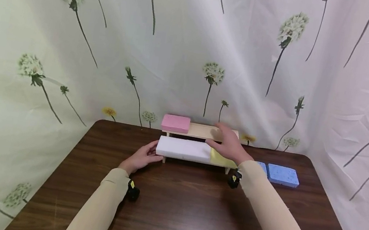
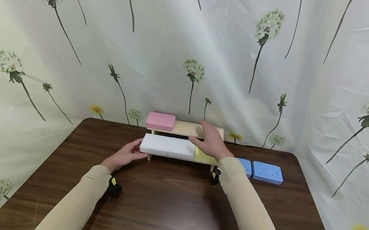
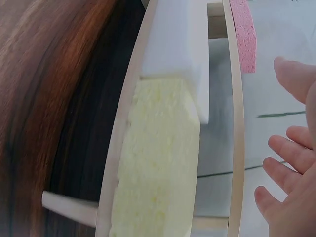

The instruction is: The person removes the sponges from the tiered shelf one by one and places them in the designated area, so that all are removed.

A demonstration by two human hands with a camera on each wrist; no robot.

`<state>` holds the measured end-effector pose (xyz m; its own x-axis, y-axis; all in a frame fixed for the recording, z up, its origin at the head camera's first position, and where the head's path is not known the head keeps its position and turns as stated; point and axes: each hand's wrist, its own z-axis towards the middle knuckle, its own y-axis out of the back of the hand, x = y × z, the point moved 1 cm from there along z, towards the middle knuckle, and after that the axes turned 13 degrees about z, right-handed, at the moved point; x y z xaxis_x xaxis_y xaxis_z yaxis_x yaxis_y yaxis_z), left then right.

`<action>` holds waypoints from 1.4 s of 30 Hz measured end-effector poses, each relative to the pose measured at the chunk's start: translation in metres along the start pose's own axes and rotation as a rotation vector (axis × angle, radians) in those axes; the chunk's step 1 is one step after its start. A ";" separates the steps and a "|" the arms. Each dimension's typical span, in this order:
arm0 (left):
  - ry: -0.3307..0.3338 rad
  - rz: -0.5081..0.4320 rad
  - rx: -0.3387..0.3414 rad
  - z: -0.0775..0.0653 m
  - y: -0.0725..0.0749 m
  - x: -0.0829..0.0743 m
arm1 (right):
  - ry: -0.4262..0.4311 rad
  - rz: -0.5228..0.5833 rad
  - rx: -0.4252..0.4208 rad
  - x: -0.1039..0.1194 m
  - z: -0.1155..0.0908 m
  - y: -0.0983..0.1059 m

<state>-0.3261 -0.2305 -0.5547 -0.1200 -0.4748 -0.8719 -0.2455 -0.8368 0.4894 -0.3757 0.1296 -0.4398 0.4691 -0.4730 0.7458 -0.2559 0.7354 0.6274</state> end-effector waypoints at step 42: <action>0.028 -0.024 0.009 0.000 0.001 0.001 | -0.049 -0.034 0.077 0.035 0.057 -0.061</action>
<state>-0.3270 -0.2322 -0.5551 -0.0866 -0.4620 -0.8826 -0.2563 -0.8458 0.4679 -0.3921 0.0404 -0.4397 0.4373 -0.5216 0.7326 -0.3057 0.6799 0.6665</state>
